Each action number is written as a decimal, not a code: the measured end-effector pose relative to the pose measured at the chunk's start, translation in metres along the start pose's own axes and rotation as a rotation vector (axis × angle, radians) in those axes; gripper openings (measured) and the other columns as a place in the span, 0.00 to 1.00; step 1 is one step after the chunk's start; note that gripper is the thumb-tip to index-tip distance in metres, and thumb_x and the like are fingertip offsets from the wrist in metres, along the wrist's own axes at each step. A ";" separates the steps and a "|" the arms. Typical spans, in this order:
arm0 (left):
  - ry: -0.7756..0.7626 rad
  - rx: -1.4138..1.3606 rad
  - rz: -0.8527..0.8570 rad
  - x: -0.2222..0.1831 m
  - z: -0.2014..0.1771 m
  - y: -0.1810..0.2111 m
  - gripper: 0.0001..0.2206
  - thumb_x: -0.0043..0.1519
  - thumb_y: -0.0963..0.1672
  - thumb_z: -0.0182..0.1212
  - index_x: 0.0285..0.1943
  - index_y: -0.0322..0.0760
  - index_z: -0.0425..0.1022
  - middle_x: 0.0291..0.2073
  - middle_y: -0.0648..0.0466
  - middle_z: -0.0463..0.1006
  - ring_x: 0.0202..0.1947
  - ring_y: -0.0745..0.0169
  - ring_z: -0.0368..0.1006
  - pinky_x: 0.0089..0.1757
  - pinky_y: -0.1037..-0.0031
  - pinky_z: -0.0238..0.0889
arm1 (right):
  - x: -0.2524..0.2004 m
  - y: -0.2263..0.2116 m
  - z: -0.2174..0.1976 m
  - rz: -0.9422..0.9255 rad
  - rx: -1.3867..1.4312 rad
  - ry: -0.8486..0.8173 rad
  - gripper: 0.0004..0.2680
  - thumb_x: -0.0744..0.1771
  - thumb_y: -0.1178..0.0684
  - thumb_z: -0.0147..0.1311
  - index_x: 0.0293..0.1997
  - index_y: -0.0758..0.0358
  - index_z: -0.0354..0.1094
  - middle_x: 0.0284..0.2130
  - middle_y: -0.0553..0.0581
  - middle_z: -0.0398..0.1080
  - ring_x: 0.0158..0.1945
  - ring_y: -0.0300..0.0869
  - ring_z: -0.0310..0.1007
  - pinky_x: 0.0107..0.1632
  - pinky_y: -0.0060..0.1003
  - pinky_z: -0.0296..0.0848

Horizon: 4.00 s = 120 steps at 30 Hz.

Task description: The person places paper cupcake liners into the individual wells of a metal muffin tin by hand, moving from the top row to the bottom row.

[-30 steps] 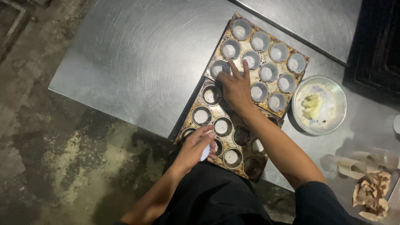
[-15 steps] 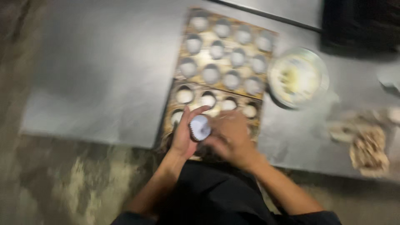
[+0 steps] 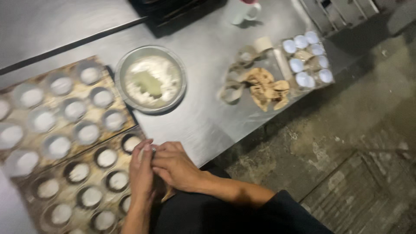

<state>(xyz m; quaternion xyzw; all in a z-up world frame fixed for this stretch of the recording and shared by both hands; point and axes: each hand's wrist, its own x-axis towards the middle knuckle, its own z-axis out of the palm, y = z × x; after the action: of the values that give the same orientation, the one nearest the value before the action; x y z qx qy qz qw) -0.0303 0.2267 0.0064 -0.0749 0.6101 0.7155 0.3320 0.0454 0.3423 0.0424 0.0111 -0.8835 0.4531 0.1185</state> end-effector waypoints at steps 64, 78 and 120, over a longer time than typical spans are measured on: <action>-0.013 -0.253 0.040 -0.053 -0.082 -0.030 0.19 0.66 0.47 0.61 0.60 0.30 0.71 0.33 0.53 0.75 0.33 0.68 0.75 0.35 0.73 0.76 | 0.048 0.062 0.062 -0.326 -0.563 -0.247 0.18 0.59 0.58 0.62 0.54 0.63 0.74 0.55 0.59 0.75 0.73 0.59 0.56 0.73 0.68 0.38; 0.097 -0.245 0.051 -0.018 -0.007 -0.035 0.18 0.66 0.50 0.55 0.56 0.33 0.73 0.43 0.56 0.78 0.44 0.66 0.73 0.39 0.77 0.68 | 0.002 0.003 -0.018 -0.266 0.054 -0.240 0.15 0.62 0.55 0.63 0.51 0.71 0.70 0.48 0.63 0.72 0.54 0.57 0.67 0.57 0.49 0.61; -0.039 -0.254 -0.007 0.055 0.052 -0.025 0.40 0.62 0.51 0.62 0.80 0.35 0.46 0.25 0.54 0.73 0.23 0.65 0.73 0.27 0.74 0.71 | 0.120 0.148 -0.032 -0.265 -0.414 0.181 0.06 0.67 0.63 0.57 0.46 0.63 0.77 0.56 0.69 0.74 0.64 0.61 0.66 0.72 0.55 0.55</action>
<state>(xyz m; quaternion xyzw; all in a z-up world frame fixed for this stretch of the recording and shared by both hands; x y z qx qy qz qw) -0.0428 0.2965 -0.0293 -0.1045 0.5075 0.7873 0.3343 -0.0834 0.4657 -0.0317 0.0618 -0.9341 0.2421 0.2551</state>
